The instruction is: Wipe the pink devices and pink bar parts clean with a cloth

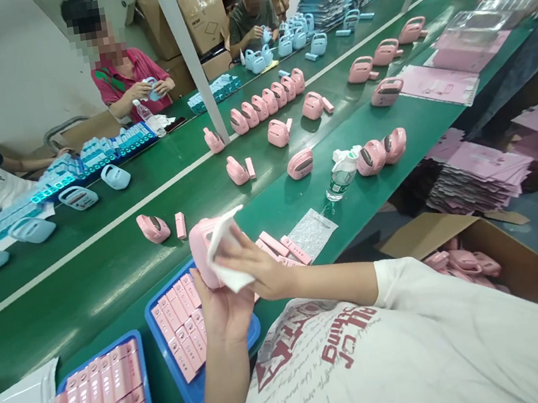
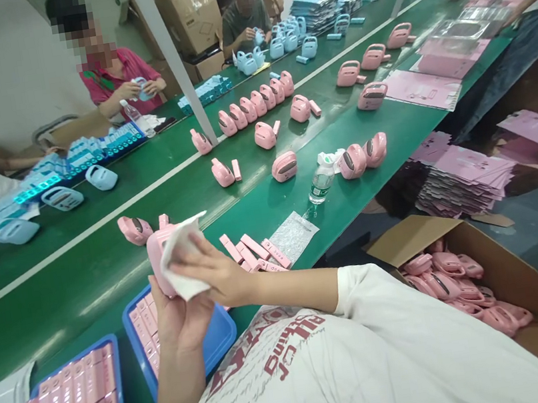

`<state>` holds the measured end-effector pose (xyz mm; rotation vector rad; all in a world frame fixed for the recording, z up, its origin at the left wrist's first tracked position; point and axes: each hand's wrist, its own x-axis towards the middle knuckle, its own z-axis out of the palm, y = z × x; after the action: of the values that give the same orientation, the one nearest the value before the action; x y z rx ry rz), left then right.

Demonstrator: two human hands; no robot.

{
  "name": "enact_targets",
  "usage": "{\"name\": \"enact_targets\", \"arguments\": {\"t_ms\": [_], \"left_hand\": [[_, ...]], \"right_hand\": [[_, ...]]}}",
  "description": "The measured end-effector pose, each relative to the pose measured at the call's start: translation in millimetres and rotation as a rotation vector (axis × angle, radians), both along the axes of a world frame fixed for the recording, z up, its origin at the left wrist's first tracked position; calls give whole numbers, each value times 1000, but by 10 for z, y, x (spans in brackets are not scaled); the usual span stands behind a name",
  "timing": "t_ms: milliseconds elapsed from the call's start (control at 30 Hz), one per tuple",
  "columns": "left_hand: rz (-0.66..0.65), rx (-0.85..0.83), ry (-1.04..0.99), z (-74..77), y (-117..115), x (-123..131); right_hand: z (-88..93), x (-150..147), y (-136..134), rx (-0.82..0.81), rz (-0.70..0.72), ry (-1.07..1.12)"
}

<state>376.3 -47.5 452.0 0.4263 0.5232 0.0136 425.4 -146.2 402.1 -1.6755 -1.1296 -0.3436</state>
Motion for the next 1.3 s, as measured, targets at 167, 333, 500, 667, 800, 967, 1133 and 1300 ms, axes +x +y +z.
{"name": "enact_targets", "arguments": {"t_ms": [167, 333, 500, 667, 800, 967, 1133, 1300], "left_hand": [[-14, -55, 159, -61, 21, 9], [19, 105, 82, -74, 46, -39], [-79, 122, 130, -31, 79, -82], [-173, 129, 97, 4, 51, -110], [-154, 272, 88, -51, 58, -125], [6, 740, -92, -150, 104, -160], [24, 1357, -123, -197, 110, -261], [89, 1537, -157, -210, 16, -297]], "right_hand": [[-158, 50, -92, -84, 285, -238], [-230, 186, -181, 295, -82, 586], [-98, 250, -141, 667, -23, 1502], [150, 138, -152, 673, 209, 1643], [236, 126, -200, 652, 248, 1710], [239, 217, -262, 605, 261, 1604], [309, 243, -362, 510, 48, 1132], [382, 195, -394, 179, -62, 557]]}}
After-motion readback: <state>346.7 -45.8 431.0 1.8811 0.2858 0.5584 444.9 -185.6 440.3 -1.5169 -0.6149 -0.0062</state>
